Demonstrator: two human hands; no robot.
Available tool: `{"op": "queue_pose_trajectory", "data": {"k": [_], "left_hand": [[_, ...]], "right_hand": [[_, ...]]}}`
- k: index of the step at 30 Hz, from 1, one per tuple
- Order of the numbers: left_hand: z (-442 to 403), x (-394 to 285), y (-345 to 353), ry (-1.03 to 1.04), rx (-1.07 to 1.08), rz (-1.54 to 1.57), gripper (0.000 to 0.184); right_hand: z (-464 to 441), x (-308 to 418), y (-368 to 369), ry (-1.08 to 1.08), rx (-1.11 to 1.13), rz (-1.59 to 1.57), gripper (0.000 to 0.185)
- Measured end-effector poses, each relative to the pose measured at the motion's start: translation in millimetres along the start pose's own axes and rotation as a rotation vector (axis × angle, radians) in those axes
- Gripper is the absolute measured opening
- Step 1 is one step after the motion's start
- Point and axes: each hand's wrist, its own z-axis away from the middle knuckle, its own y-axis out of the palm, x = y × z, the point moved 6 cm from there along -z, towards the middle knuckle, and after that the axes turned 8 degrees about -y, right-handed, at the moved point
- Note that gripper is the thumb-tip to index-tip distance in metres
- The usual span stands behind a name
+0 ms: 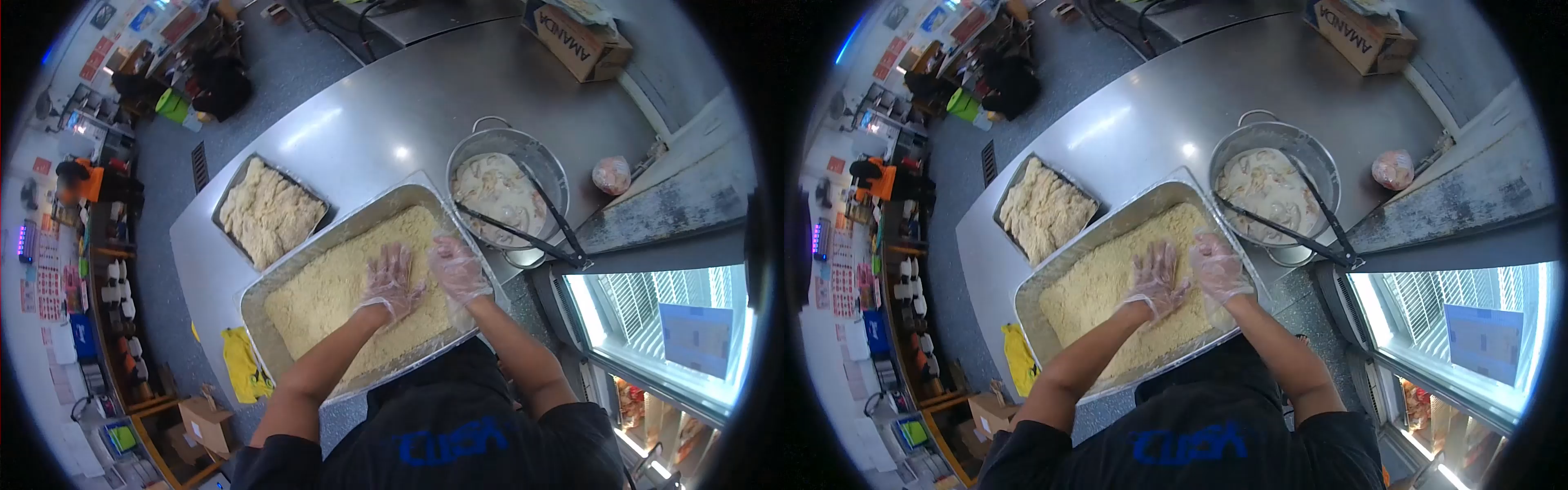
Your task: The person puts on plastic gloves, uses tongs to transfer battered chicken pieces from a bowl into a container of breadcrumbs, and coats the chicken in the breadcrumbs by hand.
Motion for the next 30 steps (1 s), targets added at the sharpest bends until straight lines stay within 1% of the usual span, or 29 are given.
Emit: {"op": "queue_pose_trajectory", "data": {"k": [3, 5, 6, 9, 12, 14, 15, 16, 18, 20, 21, 22, 24, 25, 26, 28, 30], "left_hand": [[-3.1, -11.7, -6.0, 0.042, 0.154, -0.073, 0.081], [-0.1, -12.4, -6.4, 0.071, 0.158, -0.056, 0.081], [-1.7, -9.0, -9.1, 0.071, 0.143, -0.055, 0.081], [9.2, 11.7, -11.3, -0.048, 0.038, -0.033, 0.08], [11.0, 24.3, 5.0, -0.14, 0.124, 0.006, 0.081], [12.0, 22.2, -4.1, -0.109, 0.126, 0.028, 0.081], [14.4, 22.1, -9.8, -0.104, 0.115, 0.037, 0.081], [14.9, 25.6, -15.7, -0.131, 0.091, 0.08, 0.082], [28.6, 29.0, -17.9, -0.171, 0.076, 0.161, 0.083], [48.4, 39.6, -20.3, -0.21, 0.069, 0.162, 0.085], [59.9, 42.4, -17.7, -0.231, 0.068, 0.166, 0.085], [69.0, 37.3, -8.4, -0.207, 0.128, 0.14, 0.086], [80.4, 24.0, 7.9, -0.163, 0.243, 0.088, 0.086], [80.8, 20.3, 11.7, -0.171, 0.252, 0.069, 0.086], [83.0, 14.9, 16.6, -0.177, 0.269, 0.052, 0.087], [78.9, 11.9, 11.8, -0.19, 0.303, 0.047, 0.086], [81.0, 12.4, 0.1, -0.2, 0.36, 0.071, 0.086]], "right_hand": [[-10.9, 0.6, 2.1, -0.006, -0.075, 0.12, 0.027], [25.6, 70.4, 10.9, -0.383, -0.155, 0.331, 0.025], [15.0, 44.1, 10.2, -0.386, -0.125, 0.353, 0.026], [19.2, 53.4, 10.0, -0.309, -0.044, 0.258, 0.028], [16.3, 44.0, 7.6, -0.384, -0.14, 0.497, 0.03], [7.5, 30.5, 8.3, -0.509, -0.112, 0.439, 0.031], [6.6, 38.5, 12.6, -0.583, -0.09, 0.405, 0.032], [7.1, 45.4, 16.5, -0.404, -0.064, 0.329, 0.033], [-1.6, 33.9, 15.6, -0.351, 0.007, 0.36, 0.037], [-5.3, 25.9, 13.8, -0.313, 0.031, 0.383, 0.039], [5.6, 43.1, 12.6, -0.299, 0.023, 0.393, 0.039], [11.5, 52.3, 11.5, -0.289, 0.016, 0.406, 0.039], [8.8, 50.9, 14.4, -0.35, 0.013, 0.312, 0.04], [9.3, 51.0, 17.0, -0.378, 0.014, 0.265, 0.04], [12.9, 43.8, 18.9, -0.3, 0.065, 0.412, 0.037], [15.6, 63.5, 27.2, -0.171, 0.169, 0.709, 0.035], [14.0, 59.1, 49.3, -0.255, 0.306, 0.756, 0.037]]}}
